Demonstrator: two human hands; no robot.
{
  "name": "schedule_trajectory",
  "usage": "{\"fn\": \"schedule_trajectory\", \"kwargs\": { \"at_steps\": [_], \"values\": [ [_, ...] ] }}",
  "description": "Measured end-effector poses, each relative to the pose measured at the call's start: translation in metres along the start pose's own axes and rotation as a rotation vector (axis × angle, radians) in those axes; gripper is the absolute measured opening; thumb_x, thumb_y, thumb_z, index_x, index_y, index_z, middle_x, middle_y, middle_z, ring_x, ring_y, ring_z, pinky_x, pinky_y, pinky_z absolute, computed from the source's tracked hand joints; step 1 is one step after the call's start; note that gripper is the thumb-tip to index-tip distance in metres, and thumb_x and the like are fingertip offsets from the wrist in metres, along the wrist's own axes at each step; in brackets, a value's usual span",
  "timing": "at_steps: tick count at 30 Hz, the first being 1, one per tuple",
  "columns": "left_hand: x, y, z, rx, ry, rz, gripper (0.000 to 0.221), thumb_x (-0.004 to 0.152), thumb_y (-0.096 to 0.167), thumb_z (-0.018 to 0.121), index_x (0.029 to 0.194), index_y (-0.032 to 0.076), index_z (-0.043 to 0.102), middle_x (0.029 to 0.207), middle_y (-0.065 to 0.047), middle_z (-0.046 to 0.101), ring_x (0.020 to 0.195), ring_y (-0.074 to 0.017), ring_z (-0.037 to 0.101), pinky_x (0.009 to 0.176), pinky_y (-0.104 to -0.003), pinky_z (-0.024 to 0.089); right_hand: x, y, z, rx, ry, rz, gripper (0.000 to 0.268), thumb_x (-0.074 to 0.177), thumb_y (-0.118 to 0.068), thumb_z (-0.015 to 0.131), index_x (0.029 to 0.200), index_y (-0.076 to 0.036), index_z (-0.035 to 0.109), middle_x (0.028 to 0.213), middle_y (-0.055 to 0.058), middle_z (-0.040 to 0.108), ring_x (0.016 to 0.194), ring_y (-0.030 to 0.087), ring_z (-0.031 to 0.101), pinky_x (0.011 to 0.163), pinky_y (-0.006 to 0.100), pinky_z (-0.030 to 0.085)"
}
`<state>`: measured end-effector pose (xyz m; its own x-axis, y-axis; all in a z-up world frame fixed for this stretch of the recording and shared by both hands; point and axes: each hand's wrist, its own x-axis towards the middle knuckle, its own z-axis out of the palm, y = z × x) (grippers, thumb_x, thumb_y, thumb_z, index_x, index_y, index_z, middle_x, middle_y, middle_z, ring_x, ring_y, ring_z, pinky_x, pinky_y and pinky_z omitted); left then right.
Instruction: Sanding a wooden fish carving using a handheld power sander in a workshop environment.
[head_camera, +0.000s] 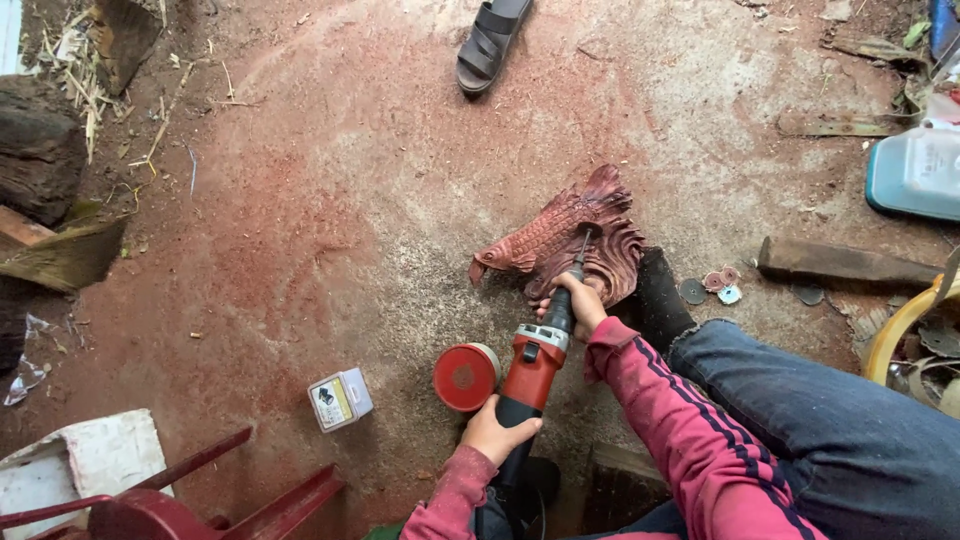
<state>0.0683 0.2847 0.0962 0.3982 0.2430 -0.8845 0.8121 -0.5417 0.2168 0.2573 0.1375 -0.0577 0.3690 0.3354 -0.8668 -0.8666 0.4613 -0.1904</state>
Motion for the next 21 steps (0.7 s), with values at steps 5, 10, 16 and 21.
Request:
{"fn": "schedule_trajectory", "kwargs": {
  "at_steps": [5, 10, 16, 21],
  "values": [
    [-0.005, -0.005, 0.017, -0.049, 0.015, 0.002, 0.072, 0.064, 0.064, 0.077, 0.124, 0.025, 0.064, 0.115, 0.001, 0.075, 0.102, -0.0197, 0.072, 0.089, -0.034, 0.054, -0.014, -0.004, 0.003, -0.026, 0.025, 0.039, 0.024, 0.083, -0.023, 0.067, 0.086, -0.002, 0.056, 0.074, 0.019, 0.068, 0.06, 0.03, 0.068, 0.063, 0.045, 0.063],
    [-0.006, -0.038, 0.051, -0.099, 0.111, 0.002, 0.059, 0.064, 0.064, 0.08, 0.107, 0.025, 0.066, 0.1, 0.001, 0.078, 0.092, -0.0192, 0.075, 0.081, -0.033, 0.054, -0.034, 0.012, 0.012, -0.087, 0.034, 0.018, 0.023, 0.082, -0.018, 0.067, 0.085, 0.003, 0.058, 0.069, 0.021, 0.066, 0.057, 0.03, 0.066, 0.058, 0.043, 0.062],
    [-0.021, -0.039, 0.043, -0.01, 0.081, -0.049, 0.066, 0.062, 0.067, 0.079, 0.112, 0.027, 0.064, 0.106, 0.0, 0.077, 0.098, -0.0245, 0.074, 0.084, -0.037, 0.054, -0.042, 0.027, 0.002, -0.075, 0.039, 0.003, 0.025, 0.08, -0.02, 0.067, 0.086, 0.001, 0.055, 0.069, 0.021, 0.064, 0.055, 0.031, 0.064, 0.054, 0.042, 0.058],
    [-0.031, -0.019, 0.028, 0.032, -0.028, -0.049, 0.063, 0.066, 0.064, 0.077, 0.116, 0.027, 0.062, 0.106, 0.001, 0.074, 0.096, -0.0213, 0.071, 0.083, -0.034, 0.051, -0.055, 0.02, -0.012, 0.008, 0.053, -0.031, 0.024, 0.081, -0.021, 0.065, 0.08, 0.001, 0.055, 0.066, 0.019, 0.062, 0.053, 0.032, 0.063, 0.055, 0.047, 0.057]
  ]
}}
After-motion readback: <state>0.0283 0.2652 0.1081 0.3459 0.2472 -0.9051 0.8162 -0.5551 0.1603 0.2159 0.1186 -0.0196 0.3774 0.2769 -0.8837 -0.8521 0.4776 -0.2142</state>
